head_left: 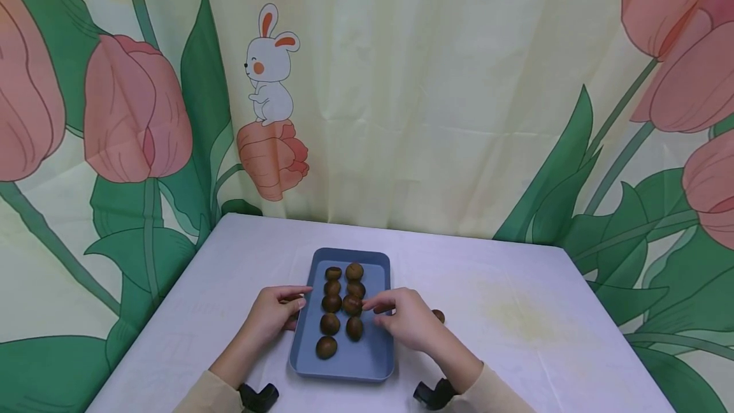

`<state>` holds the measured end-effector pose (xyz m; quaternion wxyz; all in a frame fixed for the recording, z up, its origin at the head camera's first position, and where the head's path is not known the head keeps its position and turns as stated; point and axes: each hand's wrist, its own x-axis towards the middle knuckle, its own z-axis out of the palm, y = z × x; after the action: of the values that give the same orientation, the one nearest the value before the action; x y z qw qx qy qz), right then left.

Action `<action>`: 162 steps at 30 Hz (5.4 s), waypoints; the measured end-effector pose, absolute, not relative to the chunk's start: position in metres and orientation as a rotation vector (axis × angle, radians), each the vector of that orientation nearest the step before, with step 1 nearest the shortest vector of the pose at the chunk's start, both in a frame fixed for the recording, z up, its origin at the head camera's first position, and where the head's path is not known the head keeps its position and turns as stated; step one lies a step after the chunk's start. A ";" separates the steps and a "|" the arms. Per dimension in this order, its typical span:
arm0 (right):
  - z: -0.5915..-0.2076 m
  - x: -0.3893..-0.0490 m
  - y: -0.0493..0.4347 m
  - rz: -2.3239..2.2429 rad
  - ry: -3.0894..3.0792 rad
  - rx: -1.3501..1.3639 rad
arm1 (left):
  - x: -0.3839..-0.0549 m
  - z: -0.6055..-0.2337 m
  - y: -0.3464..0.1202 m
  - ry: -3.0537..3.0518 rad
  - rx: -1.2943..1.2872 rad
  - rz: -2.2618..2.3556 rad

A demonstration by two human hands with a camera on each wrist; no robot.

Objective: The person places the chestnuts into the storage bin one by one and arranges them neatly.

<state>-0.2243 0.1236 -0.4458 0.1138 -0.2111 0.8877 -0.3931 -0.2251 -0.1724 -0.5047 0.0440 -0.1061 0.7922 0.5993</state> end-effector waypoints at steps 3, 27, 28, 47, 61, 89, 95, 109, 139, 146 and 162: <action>-0.445 -0.224 0.129 -1.169 2.615 -0.604 | -0.225 -0.503 -0.172 2.420 -0.314 1.834; -0.447 -0.224 0.182 -1.219 2.765 -0.295 | -0.226 -0.504 -0.172 2.405 -0.329 1.839; -0.448 -0.224 0.185 -1.220 2.771 -0.276 | -0.226 -0.505 -0.173 2.406 -0.327 1.836; -0.469 -0.225 0.230 -1.023 2.930 -0.079 | -0.225 -0.504 -0.172 2.404 -0.334 1.839; -0.482 -0.234 0.227 -1.020 2.864 -0.044 | -0.225 -0.506 -0.173 2.393 -0.330 1.859; -0.472 -0.227 0.206 -1.156 2.793 -0.207 | -0.226 -0.509 -0.173 2.394 -0.320 1.864; -0.465 -0.225 0.200 -1.197 2.753 -0.282 | -0.227 -0.509 -0.173 2.395 -0.321 1.863; -0.457 -0.218 0.175 -1.353 2.542 -0.467 | -0.226 -0.507 -0.172 2.402 -0.328 1.859; -0.461 -0.198 0.112 -1.232 2.451 -0.680 | -0.225 -0.506 -0.174 2.409 -0.320 1.841; -0.466 -0.199 0.102 -1.123 2.499 -0.733 | -0.226 -0.508 -0.173 2.399 -0.328 1.860; -0.472 -0.194 0.091 -0.910 2.639 -0.747 | -0.226 -0.508 -0.173 2.401 -0.324 1.854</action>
<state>-0.1936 0.0906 -0.4716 0.1254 -0.2564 0.9060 -0.3125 -0.2264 -0.1730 -0.5076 0.0455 -0.1062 0.7862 0.6071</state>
